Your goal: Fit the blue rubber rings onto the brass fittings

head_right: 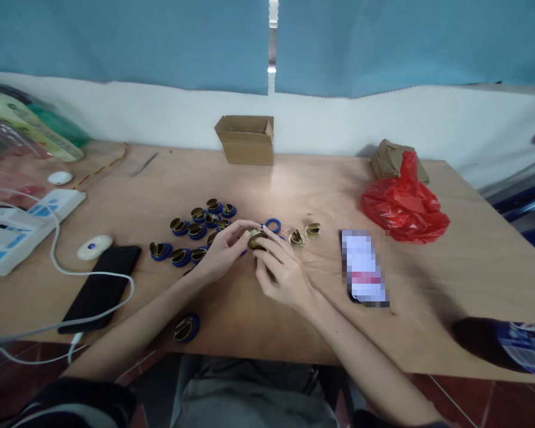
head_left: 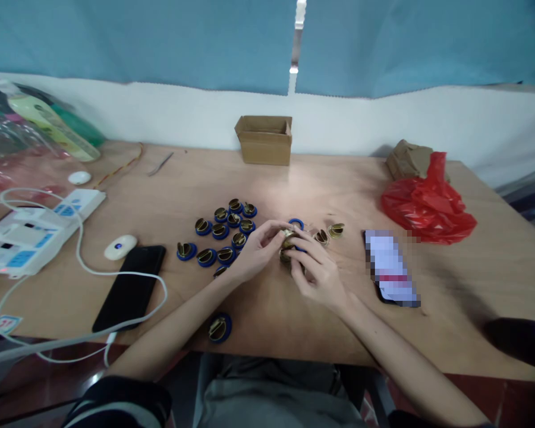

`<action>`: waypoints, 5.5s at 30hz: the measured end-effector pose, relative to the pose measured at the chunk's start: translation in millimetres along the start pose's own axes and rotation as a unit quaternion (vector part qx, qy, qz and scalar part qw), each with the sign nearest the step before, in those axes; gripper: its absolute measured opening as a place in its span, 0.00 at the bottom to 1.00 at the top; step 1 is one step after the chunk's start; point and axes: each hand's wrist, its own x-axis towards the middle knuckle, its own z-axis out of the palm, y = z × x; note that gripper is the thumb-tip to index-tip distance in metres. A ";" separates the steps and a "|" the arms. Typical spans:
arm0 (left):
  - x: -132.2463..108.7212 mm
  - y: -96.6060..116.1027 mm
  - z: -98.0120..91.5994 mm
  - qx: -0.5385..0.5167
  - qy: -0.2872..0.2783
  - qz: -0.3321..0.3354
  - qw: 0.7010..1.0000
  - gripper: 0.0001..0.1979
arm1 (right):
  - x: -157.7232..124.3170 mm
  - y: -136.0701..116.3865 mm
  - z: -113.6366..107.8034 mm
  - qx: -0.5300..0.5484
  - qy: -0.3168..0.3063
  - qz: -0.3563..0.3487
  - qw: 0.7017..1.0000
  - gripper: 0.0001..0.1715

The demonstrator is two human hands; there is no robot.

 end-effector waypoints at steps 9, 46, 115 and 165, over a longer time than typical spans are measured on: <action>-4.9 0.3 3.3 -0.107 -0.016 -0.049 0.993 0.11 | 9.8 -0.9 -7.4 -0.033 0.051 0.181 0.982 0.06; -11.6 2.4 6.0 -0.026 0.026 0.024 0.999 0.20 | 20.7 5.4 -17.0 0.264 0.012 0.358 0.896 0.20; -111.7 61.2 -38.6 0.513 -0.234 -0.154 0.811 0.08 | -1.5 -7.0 3.6 -0.104 -0.061 0.080 0.989 0.16; -34.9 -0.7 23.6 -0.074 0.066 0.005 0.995 0.12 | -6.1 -7.6 2.4 0.002 0.094 0.065 0.993 0.24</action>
